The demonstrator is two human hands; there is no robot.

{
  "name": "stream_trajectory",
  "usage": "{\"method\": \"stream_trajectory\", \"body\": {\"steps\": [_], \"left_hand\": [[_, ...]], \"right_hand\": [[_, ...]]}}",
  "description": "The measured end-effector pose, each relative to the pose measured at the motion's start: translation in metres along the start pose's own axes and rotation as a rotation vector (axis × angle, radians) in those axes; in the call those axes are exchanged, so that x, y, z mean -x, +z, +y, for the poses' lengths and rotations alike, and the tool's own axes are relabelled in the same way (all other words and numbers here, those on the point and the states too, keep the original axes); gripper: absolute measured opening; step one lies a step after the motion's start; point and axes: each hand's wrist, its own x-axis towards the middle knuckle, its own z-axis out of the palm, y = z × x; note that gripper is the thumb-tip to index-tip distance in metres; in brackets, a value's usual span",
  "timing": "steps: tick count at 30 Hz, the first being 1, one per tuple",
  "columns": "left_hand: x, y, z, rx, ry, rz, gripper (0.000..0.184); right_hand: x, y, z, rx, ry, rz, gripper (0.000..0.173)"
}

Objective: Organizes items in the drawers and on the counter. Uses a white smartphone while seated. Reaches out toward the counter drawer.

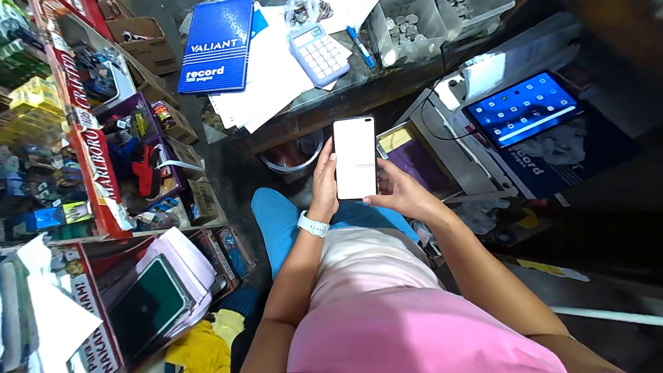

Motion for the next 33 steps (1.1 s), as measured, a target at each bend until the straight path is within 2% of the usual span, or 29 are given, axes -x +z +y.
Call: {"method": "stream_trajectory", "body": {"steps": [18, 24, 30, 33], "left_hand": [[0.000, 0.001, 0.001, -0.012, 0.002, -0.001, 0.048], [0.000, 0.001, 0.000, 0.002, 0.019, -0.018, 0.047], [0.000, 0.003, 0.002, 0.002, 0.017, -0.013, 0.047], [0.000, 0.003, 0.002, 0.001, 0.024, -0.019, 0.047]], "right_hand": [[0.000, 0.001, 0.001, 0.005, -0.021, 0.008, 0.082], [-0.001, 0.005, -0.001, 0.050, -0.016, 0.097, 0.070], [-0.003, 0.012, 0.000, 0.104, -0.012, 0.176, 0.075], [-0.003, 0.016, 0.000, 0.107, -0.020, 0.215, 0.072]]}}
